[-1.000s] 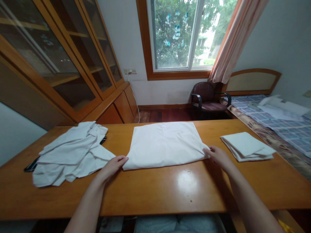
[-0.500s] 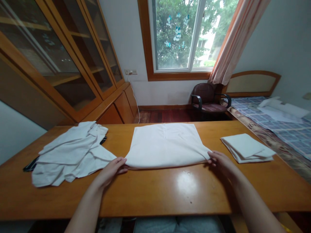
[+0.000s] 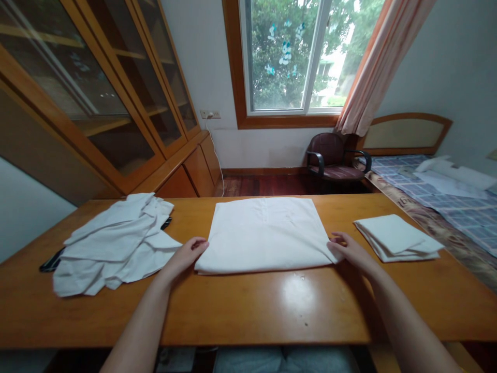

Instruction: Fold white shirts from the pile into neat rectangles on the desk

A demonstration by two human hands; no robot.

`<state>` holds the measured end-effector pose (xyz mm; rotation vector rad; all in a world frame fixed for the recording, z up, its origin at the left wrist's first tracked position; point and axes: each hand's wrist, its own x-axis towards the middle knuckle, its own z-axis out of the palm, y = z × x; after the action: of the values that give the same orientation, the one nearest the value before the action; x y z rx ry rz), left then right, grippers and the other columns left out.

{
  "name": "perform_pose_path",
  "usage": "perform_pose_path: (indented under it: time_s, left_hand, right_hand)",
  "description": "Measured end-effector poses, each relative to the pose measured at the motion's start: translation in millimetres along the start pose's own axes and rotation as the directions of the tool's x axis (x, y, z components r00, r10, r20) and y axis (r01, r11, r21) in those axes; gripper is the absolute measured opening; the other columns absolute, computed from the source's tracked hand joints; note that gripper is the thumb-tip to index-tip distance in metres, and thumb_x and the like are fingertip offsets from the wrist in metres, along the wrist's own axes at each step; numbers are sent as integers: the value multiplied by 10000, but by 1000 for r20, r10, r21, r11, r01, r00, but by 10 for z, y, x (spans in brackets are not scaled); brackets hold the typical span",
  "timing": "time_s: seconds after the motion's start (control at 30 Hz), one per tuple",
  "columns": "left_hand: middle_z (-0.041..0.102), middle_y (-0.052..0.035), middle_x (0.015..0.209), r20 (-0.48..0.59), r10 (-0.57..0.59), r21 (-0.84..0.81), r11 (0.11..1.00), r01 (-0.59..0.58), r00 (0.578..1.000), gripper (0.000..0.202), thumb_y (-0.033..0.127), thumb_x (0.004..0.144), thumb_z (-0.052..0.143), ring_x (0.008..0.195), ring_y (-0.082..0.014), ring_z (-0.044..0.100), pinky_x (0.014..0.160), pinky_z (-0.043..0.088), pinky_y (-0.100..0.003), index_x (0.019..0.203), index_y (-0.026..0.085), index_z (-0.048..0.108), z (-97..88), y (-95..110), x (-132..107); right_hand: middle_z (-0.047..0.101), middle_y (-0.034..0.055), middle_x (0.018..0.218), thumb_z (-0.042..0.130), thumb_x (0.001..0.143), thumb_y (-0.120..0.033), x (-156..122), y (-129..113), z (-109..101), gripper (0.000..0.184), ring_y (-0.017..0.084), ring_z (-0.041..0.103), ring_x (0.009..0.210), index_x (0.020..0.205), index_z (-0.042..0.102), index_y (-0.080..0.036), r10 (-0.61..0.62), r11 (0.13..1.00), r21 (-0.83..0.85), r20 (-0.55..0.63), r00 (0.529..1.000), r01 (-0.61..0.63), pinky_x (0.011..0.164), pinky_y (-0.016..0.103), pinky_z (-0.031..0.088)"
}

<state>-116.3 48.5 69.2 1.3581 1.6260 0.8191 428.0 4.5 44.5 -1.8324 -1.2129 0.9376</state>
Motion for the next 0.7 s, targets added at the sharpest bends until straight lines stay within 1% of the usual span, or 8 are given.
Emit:
perform_pose_path:
  time_s: [0.1,0.2,0.3,0.37,0.43,0.5,0.6,0.7]
  left_hand:
    - [717,-115,1019,5,-4,5,1000,4,1000,648,581,539,834,992,-286,649,857,502,-335,1013,157,711,90,32,244]
    - [705,-109,1024,50,-12,85,996,7,999,680,554,542,837,994,-292,647,873,488,-341,1071,144,714,189,42,417]
    - [697,-84,953,101,-21,160,987,5,995,650,546,529,834,939,-292,642,822,479,-332,1025,141,724,247,52,519]
    - [688,-73,921,131,-33,158,987,12,991,611,546,533,823,901,-278,632,775,468,-319,975,139,712,260,53,555]
    - [671,-57,880,146,-25,139,990,5,989,567,547,542,810,852,-253,613,740,449,-308,921,142,689,261,48,570]
    - [643,-35,833,160,2,127,992,-23,987,530,559,557,791,804,-225,587,723,429,-299,866,149,660,256,41,567]
    - [607,-18,804,185,16,118,992,-38,983,546,599,560,761,781,-210,561,710,419,-298,848,153,633,243,40,535]
    - [615,-35,887,197,17,137,990,-45,980,633,593,549,768,860,-231,571,764,441,-319,982,147,651,226,46,495]
  right_hand:
    - [718,118,1086,781,694,-431,192,-127,93,546,275,678,948,1171,669,-190,-62,998,-31,-34,998,61,866,366,526]
    - [703,122,1185,786,710,-442,344,-268,214,579,277,671,989,1215,666,-187,-107,992,-61,33,994,109,919,376,510]
    - [704,119,1200,809,688,-435,440,-365,315,660,283,657,1049,1269,640,-173,-73,997,6,110,991,73,928,358,508]
    - [720,110,1163,818,673,-430,485,-385,349,654,287,658,1055,1244,647,-162,-49,994,104,199,979,28,906,349,519]
    - [741,102,1104,812,673,-428,517,-380,357,568,285,673,1013,1155,674,-159,-36,980,198,314,949,-28,855,342,537]
    - [754,93,1027,803,679,-431,529,-370,350,476,271,687,939,1053,684,-161,-33,968,243,377,926,-64,789,328,545]
    - [746,64,921,785,692,-468,499,-386,333,421,227,673,809,967,657,-177,-48,971,237,319,947,-31,685,291,521]
    - [711,36,861,744,734,-529,438,-435,312,407,189,626,740,928,615,-195,-121,974,215,236,964,70,632,265,483]
